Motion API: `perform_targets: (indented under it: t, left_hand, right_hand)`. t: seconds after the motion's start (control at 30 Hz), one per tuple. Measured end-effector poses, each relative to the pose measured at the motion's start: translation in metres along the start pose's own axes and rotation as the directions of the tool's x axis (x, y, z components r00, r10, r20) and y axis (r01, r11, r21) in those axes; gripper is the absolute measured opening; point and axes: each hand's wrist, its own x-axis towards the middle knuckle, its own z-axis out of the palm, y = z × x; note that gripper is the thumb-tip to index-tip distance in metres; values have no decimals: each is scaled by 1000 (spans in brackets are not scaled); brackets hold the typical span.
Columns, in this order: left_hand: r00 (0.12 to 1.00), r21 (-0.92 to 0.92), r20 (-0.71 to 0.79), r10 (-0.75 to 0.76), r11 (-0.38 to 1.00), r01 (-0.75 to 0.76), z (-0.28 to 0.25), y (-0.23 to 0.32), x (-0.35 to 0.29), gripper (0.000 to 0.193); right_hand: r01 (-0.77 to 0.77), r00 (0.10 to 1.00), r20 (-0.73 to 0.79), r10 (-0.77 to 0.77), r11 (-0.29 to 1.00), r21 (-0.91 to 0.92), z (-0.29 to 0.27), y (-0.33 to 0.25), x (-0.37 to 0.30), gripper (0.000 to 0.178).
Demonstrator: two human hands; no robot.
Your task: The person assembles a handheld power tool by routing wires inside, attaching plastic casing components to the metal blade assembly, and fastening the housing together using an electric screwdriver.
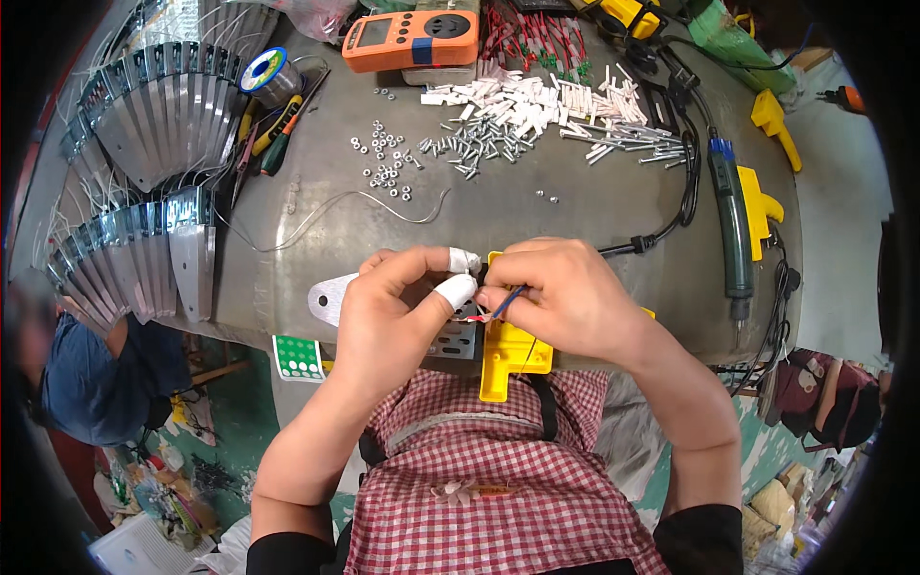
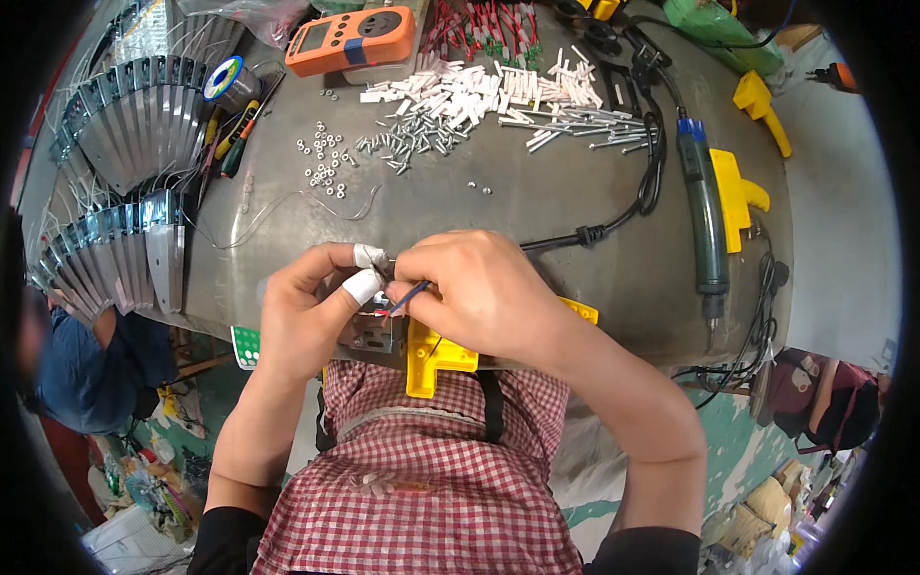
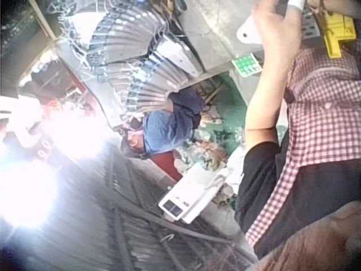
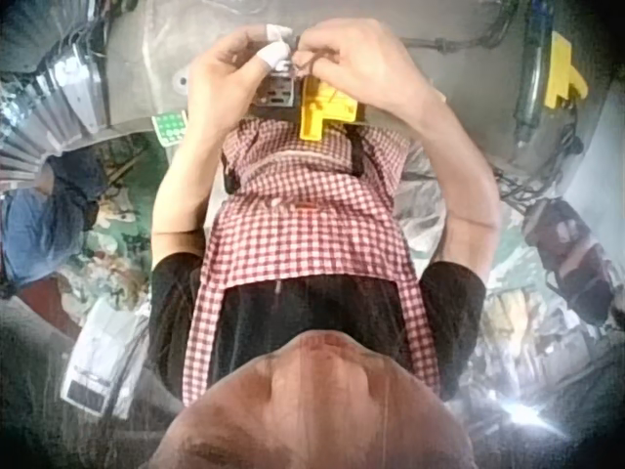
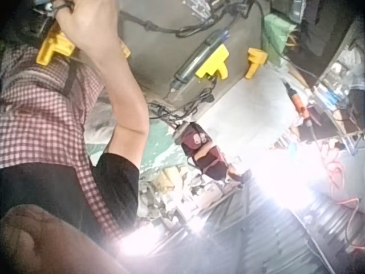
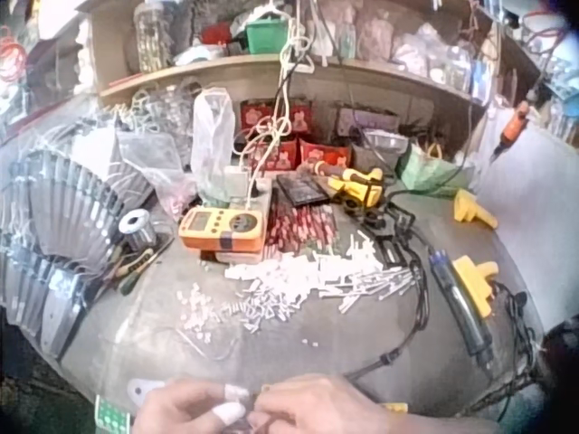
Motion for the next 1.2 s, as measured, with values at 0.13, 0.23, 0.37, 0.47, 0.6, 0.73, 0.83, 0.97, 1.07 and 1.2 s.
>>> perform_targets:
  t: [0.13, 0.23, 0.37, 0.47, 0.6, 0.73, 0.83, 0.97, 1.07, 1.2]
  left_hand:
    - [999, -22, 46, -9, 1000, 10, 0, 2, 1, 14]
    - [995, -74, 89, -47, 996, 53, 1, 8, 0, 12]
    - [994, -86, 106, -23, 996, 32, 2, 8, 2, 12]
    - [991, -73, 117, -69, 994, 78, 1, 13, 4, 11]
    - [981, -21, 193, 9, 1000, -5, 1, 15, 7, 27]
    - [951, 174, 308, -23, 984, -33, 2, 33, 17, 45]
    - [799, 586, 368, 476, 548, -596, 9, 24, 11, 48]
    - [869, 554, 194, 456, 680, -480, 13, 15, 9, 52]
    - [923, 402, 111, 368, 833, -381, 13, -2, 6, 49]
    - [962, 241, 46, 268, 932, -271, 14, -10, 6, 47]
  right_hand:
    - [12, 1000, 10, -12, 1000, 8, 0, 1, 0, 13]
    - [0, 1000, 19, 0, 1000, 11, -3, 1, -1, 13]
    - [24, 999, 34, -25, 1000, 4, -2, 4, -2, 15]
    - [-2, 999, 43, 1, 1000, 7, -6, 1, -2, 13]
    - [74, 983, -158, -91, 991, -111, -15, 2, -8, 12]
    - [273, 957, 40, -286, 849, -453, -27, 1, -9, 18]
    - [238, 968, -31, -249, 951, -198, -22, 16, -6, 17]
    - [-248, 962, 9, 273, 855, 456, -27, 12, -6, 10]
    - [-328, 934, 71, 350, 763, 556, -30, 13, -4, 17]
    - [-418, 885, 110, 452, 671, 612, -31, 9, 1, 17]
